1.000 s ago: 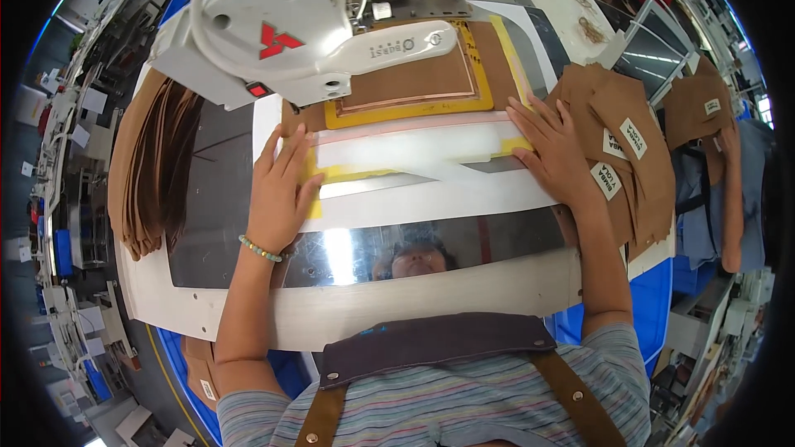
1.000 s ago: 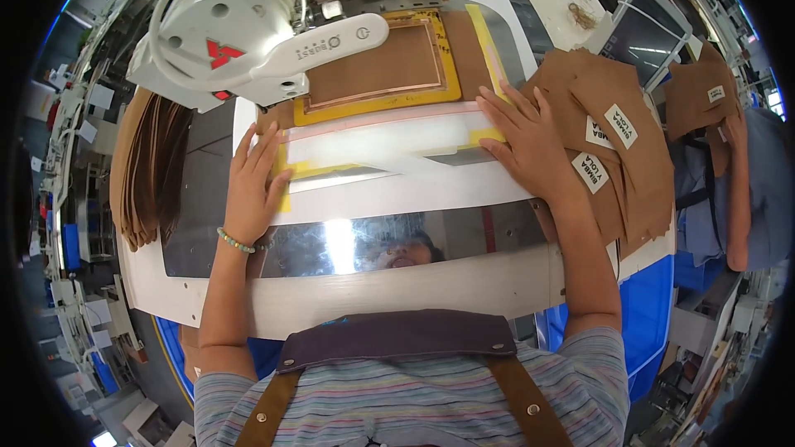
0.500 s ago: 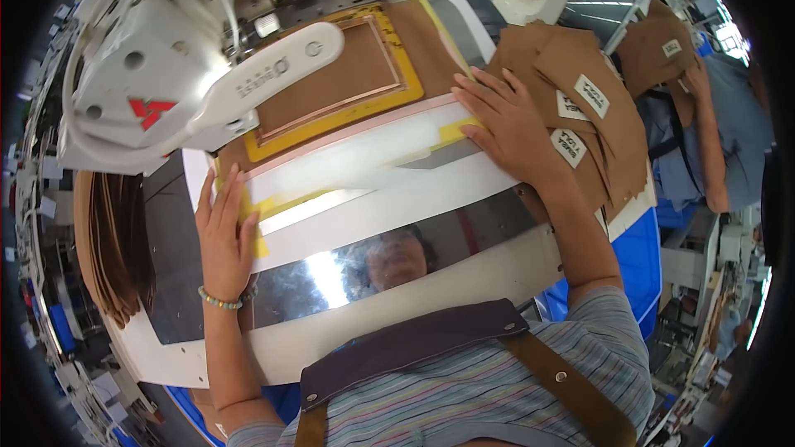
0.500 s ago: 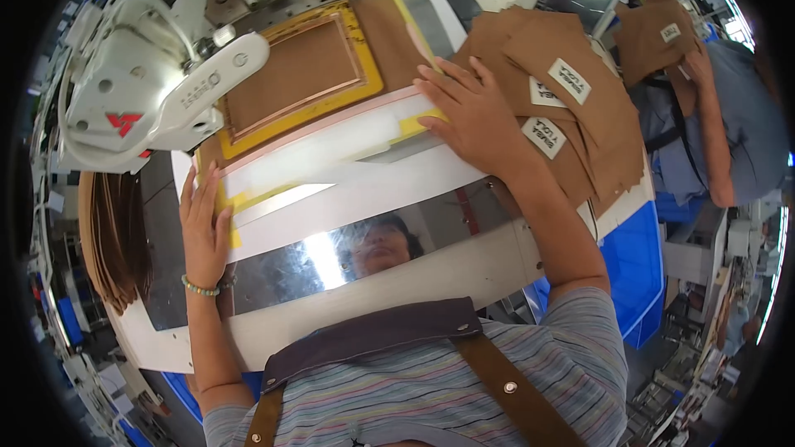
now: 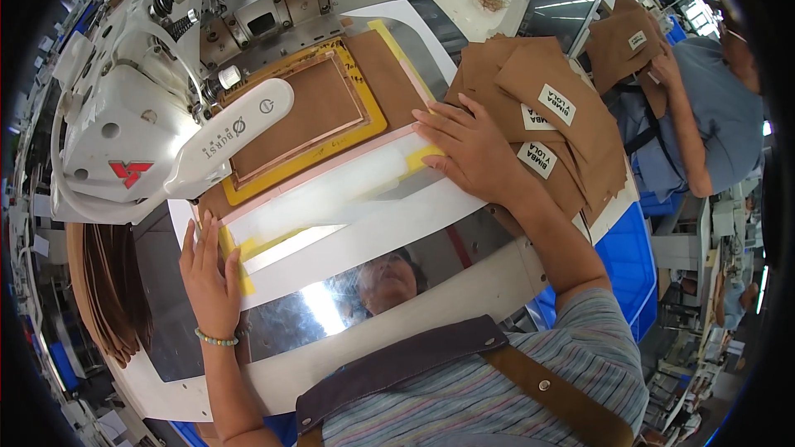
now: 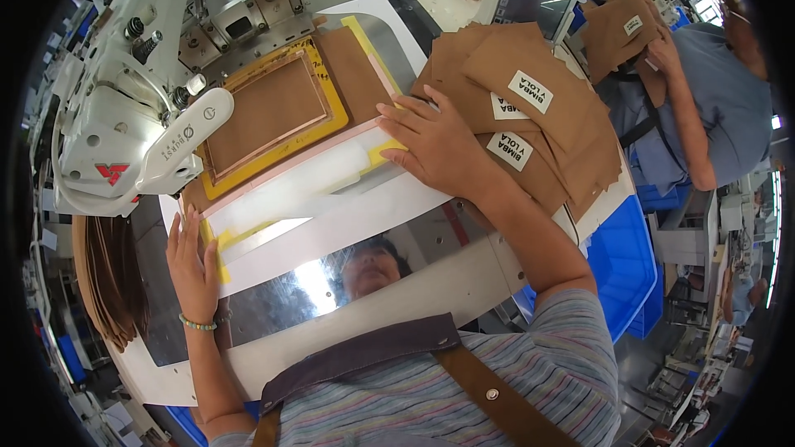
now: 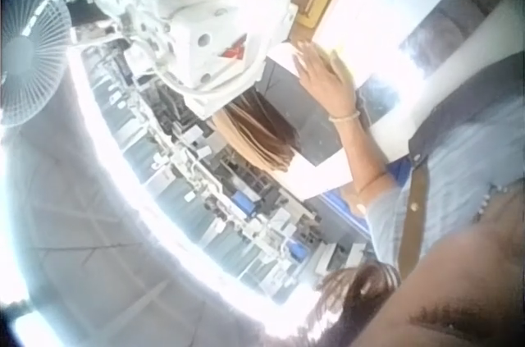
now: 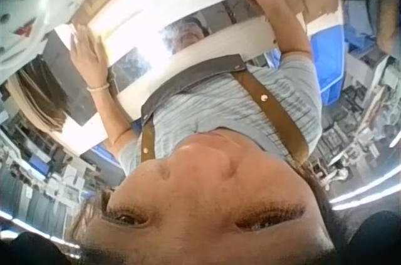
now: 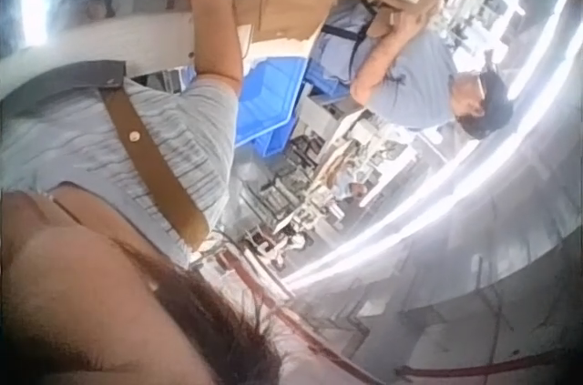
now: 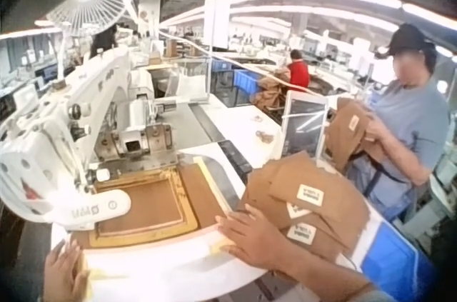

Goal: Sewing brand labels onto brown fabric pieces using an industrial sewing machine.

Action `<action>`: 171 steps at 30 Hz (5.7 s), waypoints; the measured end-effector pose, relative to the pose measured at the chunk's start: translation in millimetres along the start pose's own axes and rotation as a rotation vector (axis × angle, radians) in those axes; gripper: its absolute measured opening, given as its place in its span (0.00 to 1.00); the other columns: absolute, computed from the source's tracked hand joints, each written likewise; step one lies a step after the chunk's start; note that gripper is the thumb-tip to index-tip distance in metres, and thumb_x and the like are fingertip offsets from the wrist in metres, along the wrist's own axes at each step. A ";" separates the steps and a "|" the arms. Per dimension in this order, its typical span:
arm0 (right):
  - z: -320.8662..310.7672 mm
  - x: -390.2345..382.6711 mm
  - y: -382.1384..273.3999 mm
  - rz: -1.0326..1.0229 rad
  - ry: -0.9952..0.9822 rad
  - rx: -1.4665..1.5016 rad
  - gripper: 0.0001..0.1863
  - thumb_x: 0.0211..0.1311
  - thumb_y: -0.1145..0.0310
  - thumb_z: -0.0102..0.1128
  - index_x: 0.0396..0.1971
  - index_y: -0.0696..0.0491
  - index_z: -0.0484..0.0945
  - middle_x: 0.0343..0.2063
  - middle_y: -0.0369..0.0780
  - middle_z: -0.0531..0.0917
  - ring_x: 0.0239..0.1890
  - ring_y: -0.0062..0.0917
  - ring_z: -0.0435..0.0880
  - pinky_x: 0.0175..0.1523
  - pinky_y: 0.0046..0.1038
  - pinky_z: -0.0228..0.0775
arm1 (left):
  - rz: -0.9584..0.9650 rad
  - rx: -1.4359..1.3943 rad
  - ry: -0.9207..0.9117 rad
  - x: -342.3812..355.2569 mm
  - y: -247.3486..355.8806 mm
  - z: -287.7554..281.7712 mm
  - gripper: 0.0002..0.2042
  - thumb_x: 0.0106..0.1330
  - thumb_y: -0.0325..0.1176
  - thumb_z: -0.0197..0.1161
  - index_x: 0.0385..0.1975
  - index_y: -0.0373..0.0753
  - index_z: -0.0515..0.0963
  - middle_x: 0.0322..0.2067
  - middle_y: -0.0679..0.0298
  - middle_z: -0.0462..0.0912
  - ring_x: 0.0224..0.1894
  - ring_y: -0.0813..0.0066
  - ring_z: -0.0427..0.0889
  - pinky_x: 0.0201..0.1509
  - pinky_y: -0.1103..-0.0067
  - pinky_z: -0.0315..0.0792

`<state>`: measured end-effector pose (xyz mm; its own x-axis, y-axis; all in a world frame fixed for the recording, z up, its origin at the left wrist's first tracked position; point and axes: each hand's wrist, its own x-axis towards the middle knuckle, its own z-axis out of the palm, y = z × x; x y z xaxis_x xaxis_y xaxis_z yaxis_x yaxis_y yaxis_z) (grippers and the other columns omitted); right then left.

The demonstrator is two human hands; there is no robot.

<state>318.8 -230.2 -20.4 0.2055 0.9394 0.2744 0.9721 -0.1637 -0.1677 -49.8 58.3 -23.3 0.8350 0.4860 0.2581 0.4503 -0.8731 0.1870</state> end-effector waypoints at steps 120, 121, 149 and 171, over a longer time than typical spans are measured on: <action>-84.9 -24.3 29.0 0.238 0.370 -0.167 0.14 0.73 0.68 0.62 0.53 0.55 0.86 0.53 0.47 0.87 0.57 0.47 0.83 0.64 0.41 0.75 | -0.037 -0.259 0.169 -2.0 -21.5 -13.3 0.26 0.78 0.35 0.61 0.74 0.38 0.73 0.75 0.47 0.70 0.75 0.45 0.70 0.78 0.60 0.62; -96.1 -29.5 39.0 0.259 0.559 -0.119 0.14 0.75 0.67 0.61 0.53 0.55 0.85 0.52 0.48 0.86 0.58 0.47 0.82 0.64 0.42 0.74 | -0.034 -0.215 0.150 -5.6 -21.6 -24.2 0.24 0.77 0.34 0.62 0.71 0.36 0.75 0.71 0.46 0.75 0.71 0.45 0.74 0.75 0.61 0.66; 85.1 208.4 -62.4 -0.133 0.333 0.255 0.05 0.62 0.69 0.68 0.35 0.50 0.90 0.41 0.35 0.88 0.54 0.33 0.82 0.53 0.37 0.74 | 0.255 -0.099 -0.005 82.6 -62.2 16.3 0.16 0.78 0.32 0.58 0.56 0.27 0.83 0.63 0.43 0.78 0.66 0.38 0.70 0.74 0.56 0.64; 86.4 205.8 -58.6 -0.169 0.085 0.172 0.08 0.63 0.70 0.70 0.41 0.49 0.92 0.44 0.37 0.91 0.57 0.34 0.84 0.61 0.42 0.71 | 0.365 -0.165 -0.203 126.7 -45.1 19.7 0.23 0.82 0.35 0.56 0.74 0.41 0.73 0.76 0.62 0.72 0.78 0.59 0.67 0.83 0.67 0.56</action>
<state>294.4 -1.2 -36.0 0.0577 0.9193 0.3894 0.9616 0.0536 -0.2691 41.9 158.5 -17.8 0.9824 0.1155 0.1471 0.0722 -0.9598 0.2713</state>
